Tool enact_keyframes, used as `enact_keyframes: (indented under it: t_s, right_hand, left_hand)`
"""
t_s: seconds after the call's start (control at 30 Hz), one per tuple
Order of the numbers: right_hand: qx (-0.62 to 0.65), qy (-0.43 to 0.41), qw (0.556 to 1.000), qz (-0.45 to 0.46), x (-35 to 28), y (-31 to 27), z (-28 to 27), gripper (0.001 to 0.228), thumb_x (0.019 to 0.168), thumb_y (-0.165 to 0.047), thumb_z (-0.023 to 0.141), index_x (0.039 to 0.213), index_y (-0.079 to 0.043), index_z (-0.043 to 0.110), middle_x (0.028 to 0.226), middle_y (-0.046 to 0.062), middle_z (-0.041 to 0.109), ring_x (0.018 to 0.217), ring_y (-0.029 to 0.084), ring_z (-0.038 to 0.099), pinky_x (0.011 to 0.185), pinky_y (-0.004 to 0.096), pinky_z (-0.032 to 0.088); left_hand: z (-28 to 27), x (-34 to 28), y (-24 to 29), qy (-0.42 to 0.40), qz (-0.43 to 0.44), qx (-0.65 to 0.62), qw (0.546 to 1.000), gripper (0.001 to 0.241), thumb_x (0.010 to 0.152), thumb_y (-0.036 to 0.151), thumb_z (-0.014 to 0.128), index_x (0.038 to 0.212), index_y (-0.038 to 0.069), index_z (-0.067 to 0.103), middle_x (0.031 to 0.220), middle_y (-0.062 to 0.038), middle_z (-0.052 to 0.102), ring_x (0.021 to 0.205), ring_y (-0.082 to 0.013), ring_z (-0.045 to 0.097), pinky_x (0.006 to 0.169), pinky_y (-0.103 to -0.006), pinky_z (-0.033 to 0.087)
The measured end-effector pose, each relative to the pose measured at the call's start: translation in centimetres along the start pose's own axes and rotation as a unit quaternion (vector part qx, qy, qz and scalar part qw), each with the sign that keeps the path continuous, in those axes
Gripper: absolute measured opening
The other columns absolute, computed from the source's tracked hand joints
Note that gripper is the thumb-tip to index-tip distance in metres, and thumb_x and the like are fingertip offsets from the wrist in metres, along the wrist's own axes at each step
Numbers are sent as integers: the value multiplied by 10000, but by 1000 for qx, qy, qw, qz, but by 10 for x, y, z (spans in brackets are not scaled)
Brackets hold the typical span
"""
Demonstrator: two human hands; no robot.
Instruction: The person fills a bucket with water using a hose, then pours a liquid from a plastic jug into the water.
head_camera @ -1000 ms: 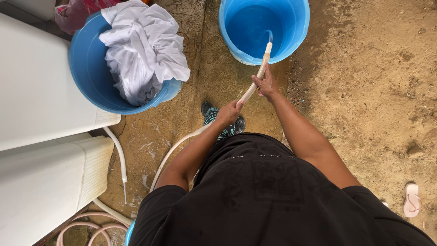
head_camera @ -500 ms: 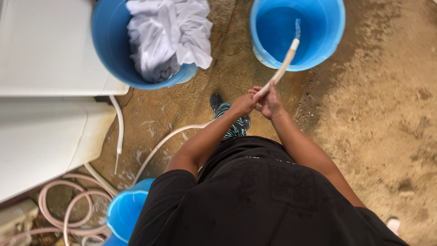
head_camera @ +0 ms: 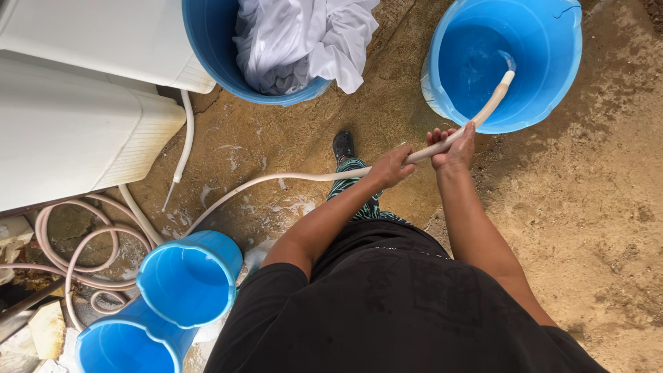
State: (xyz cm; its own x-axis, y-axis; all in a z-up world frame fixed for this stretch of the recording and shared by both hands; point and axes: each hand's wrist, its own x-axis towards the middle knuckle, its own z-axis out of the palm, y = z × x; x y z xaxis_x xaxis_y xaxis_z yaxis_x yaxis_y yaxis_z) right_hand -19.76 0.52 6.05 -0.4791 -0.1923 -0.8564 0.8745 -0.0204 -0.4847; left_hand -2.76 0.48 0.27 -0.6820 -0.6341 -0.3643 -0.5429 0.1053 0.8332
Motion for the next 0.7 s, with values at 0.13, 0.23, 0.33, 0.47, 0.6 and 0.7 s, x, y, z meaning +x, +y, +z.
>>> enact_keyframes:
  t_s: [0.13, 0.23, 0.33, 0.47, 0.6, 0.7]
  right_hand:
    - [33, -5, 999, 27, 38, -6, -5, 443, 1049, -506, 521, 821, -129, 468, 588, -4, 468, 466, 157, 551, 576, 408, 626]
    - [74, -5, 997, 21, 95, -29, -13, 439, 1085, -499, 499, 970, -75, 495, 644, 29, 525, 466, 169, 518, 553, 382, 573]
    - [98, -79, 990, 69, 129, -70, -6, 496, 1031, -554, 469, 931, -70, 448, 641, 85, 505, 467, 244, 460, 508, 416, 518]
    - [72, -133, 976, 155, 130, -115, 9, 362, 1033, -400, 518, 895, -75, 438, 668, 86, 493, 518, 271, 493, 496, 396, 490]
    - [45, -86, 983, 158, 112, -149, 52, 304, 1035, -312, 489, 900, -42, 462, 666, 89, 496, 512, 267, 507, 508, 403, 519]
    - [32, -39, 992, 113, 116, -177, 81, 266, 1036, -247, 467, 903, -16, 480, 664, 91, 498, 508, 265, 517, 517, 409, 540]
  left_hand:
    - [-9, 1, -2, 25, 11, -13, 1000, 328, 881, 272, 720, 1126, 98, 587, 1023, -146, 698, 977, -351, 685, 857, -466, 520]
    - [-12, 3, -21, 54, 64, 7, 996, 347, 857, 227, 718, 1176, 126, 627, 1055, -136, 702, 996, -352, 677, 861, -483, 513]
    - [-15, -5, -56, 53, 33, 28, 998, 345, 854, 216, 700, 1194, 177, 661, 1043, -86, 729, 1027, -306, 690, 871, -495, 500]
    - [-16, -14, -114, 71, -36, 67, 995, 289, 833, 262, 731, 1111, 198, 687, 1031, -58, 743, 1038, -289, 691, 886, -491, 502]
    - [-38, -49, -182, 43, -148, 135, 979, 171, 836, 283, 713, 995, 280, 775, 957, -28, 773, 999, -261, 705, 1055, -563, 406]
    - [-56, -95, -230, 8, -264, 203, 943, 214, 819, 290, 754, 1033, 273, 766, 1103, -11, 750, 1116, -265, 688, 989, -591, 477]
